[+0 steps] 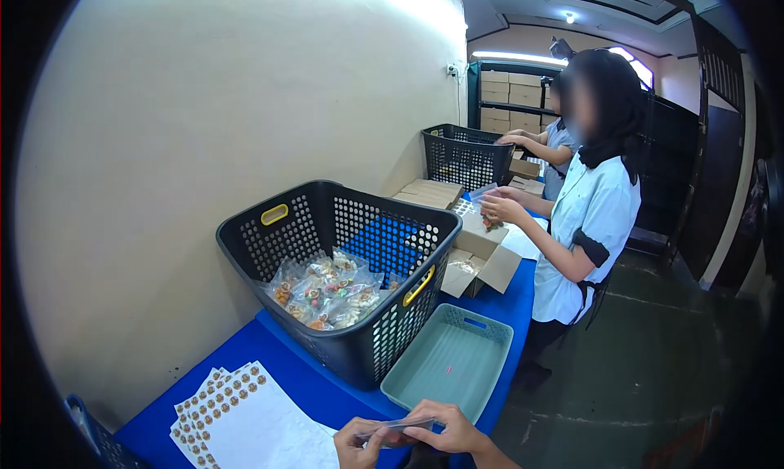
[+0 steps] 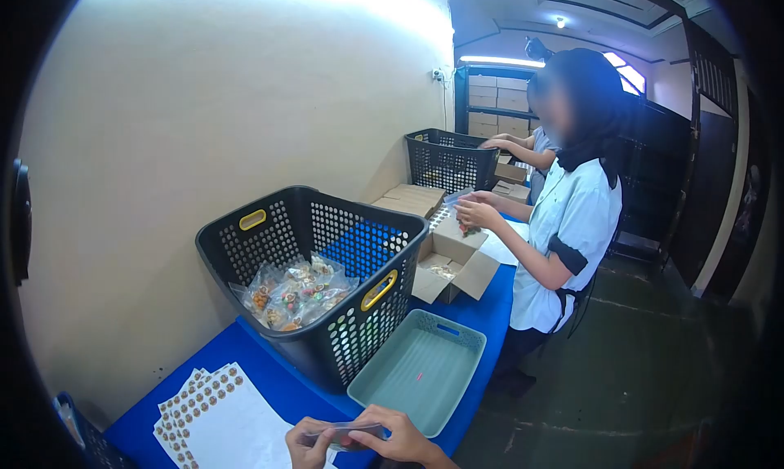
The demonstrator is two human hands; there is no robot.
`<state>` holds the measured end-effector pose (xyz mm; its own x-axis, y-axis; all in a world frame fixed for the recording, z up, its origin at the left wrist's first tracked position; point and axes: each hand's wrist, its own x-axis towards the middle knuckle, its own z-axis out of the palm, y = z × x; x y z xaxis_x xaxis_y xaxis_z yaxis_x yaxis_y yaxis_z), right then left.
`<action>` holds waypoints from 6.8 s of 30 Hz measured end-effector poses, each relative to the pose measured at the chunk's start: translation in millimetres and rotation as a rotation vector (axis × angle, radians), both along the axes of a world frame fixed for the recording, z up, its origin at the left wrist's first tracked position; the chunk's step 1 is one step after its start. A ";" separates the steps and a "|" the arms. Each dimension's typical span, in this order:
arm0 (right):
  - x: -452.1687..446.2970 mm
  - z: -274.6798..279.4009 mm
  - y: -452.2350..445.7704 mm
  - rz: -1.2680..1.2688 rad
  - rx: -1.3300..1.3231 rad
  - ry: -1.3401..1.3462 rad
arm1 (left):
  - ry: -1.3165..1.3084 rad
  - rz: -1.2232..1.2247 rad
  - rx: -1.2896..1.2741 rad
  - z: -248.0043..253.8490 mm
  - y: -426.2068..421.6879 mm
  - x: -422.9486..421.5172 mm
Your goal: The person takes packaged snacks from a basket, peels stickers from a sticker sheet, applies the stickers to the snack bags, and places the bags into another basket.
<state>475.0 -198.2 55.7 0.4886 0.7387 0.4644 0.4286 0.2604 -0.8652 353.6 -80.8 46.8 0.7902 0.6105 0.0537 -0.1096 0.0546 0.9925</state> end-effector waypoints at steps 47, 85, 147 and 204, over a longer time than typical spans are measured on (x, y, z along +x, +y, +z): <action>158.4 -37.3 20.2 0.799 -0.265 0.539 | -0.111 0.640 0.102 -26.4 -63.3 136.9; 140.2 8.6 -21.7 0.724 -0.378 0.192 | -0.152 0.643 0.109 -16.1 -98.1 104.8; -576.4 76.6 231.1 1.447 0.085 -1.066 | -0.005 2.129 0.145 -6.4 -225.9 -477.1; -391.5 -11.1 43.1 0.527 -0.462 -0.535 | 0.201 -0.188 0.440 -25.4 7.4 -444.7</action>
